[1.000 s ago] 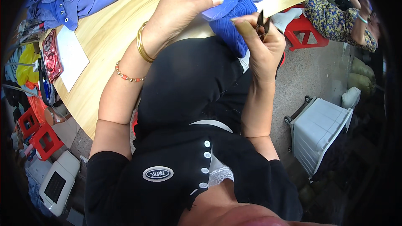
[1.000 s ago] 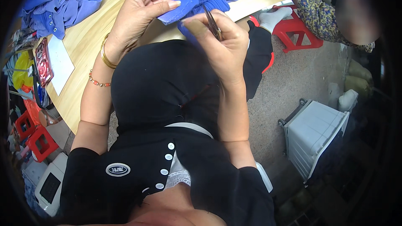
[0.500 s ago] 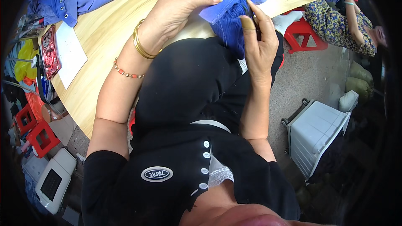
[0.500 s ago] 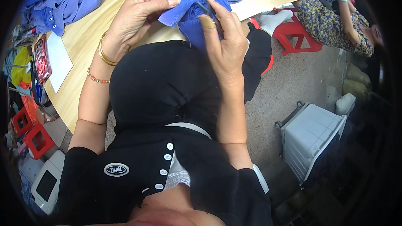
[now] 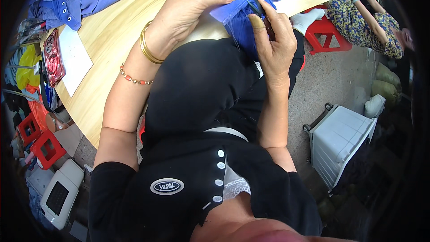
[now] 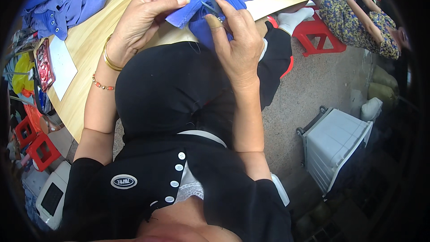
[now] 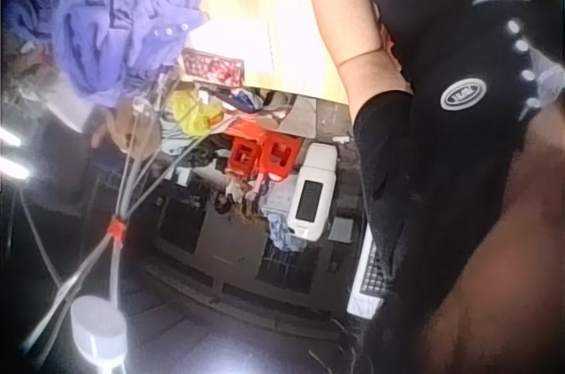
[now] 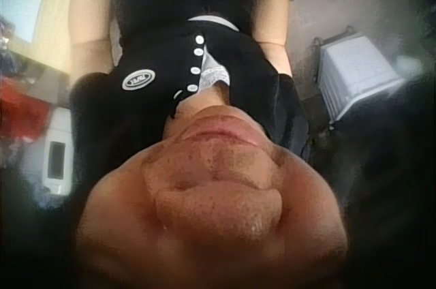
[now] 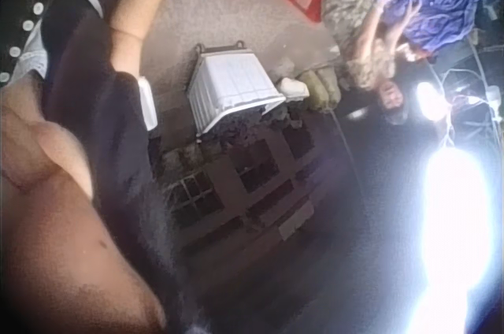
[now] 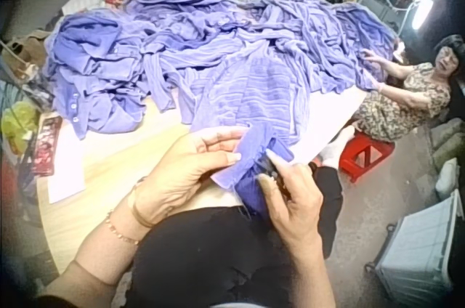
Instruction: Trim excess threads from blue garment pieces using thread snips.
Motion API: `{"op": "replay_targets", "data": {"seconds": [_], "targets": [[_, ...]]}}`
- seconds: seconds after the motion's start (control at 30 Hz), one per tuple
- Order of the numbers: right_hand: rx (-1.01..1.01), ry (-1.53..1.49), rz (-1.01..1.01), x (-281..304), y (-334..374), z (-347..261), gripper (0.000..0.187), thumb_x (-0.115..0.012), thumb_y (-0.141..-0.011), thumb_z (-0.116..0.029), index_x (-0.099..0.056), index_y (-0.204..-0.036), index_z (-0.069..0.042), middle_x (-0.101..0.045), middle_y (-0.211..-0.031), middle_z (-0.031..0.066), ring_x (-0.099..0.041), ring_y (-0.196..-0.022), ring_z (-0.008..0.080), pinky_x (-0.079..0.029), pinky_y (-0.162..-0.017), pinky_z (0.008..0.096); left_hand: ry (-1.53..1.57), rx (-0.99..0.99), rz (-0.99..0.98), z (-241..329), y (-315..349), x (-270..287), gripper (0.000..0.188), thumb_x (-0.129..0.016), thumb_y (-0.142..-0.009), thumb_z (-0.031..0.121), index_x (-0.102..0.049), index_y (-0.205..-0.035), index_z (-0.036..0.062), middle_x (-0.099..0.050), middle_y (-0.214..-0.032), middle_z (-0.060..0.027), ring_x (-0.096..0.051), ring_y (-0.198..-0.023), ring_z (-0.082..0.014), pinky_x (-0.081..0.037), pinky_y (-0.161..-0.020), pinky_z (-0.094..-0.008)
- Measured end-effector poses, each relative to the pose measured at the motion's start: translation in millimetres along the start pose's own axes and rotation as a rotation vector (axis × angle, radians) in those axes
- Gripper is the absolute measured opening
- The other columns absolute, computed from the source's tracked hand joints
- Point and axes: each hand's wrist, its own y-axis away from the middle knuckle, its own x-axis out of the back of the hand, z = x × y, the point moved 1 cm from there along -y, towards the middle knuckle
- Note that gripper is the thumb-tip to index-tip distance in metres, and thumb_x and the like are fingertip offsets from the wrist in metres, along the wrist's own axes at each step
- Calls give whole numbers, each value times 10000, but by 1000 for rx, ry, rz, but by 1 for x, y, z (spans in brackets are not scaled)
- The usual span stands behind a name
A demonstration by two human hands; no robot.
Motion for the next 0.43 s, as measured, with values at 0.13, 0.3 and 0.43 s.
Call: {"op": "replay_targets", "data": {"seconds": [0.13,0.3,0.43], "targets": [[10,6,-8,1,1,-3,361,-790,-842,-162,-719,-1191,-101,-533,-714,22,-520,-597,116,-440,-544,261,18,-3,-16,0,0,0,445,-609,-935,-23,-506,-1366,-67,-654,-1192,-92,-641,-1019,-119,-513,-911,-235],[4,2,-8,2,0,-2,363,-789,-842,-158,-717,-1192,-96,-536,-715,24,-521,-600,118,-442,-549,259,42,-2,-30,0,-1,-1,446,-606,-936,-26,-504,-1368,-69,-654,-1202,-96,-644,-1027,-126,-515,-918,-239],[-4,-17,-10,2,1,-1,369,-787,-850,-166,-714,-1205,-95,-548,-725,24,-528,-608,121,-447,-555,255,-5,-27,-37,-1,-1,-1,445,-593,-942,-31,-498,-1375,-70,-650,-1228,-112,-645,-1041,-137,-515,-925,-244]]}}
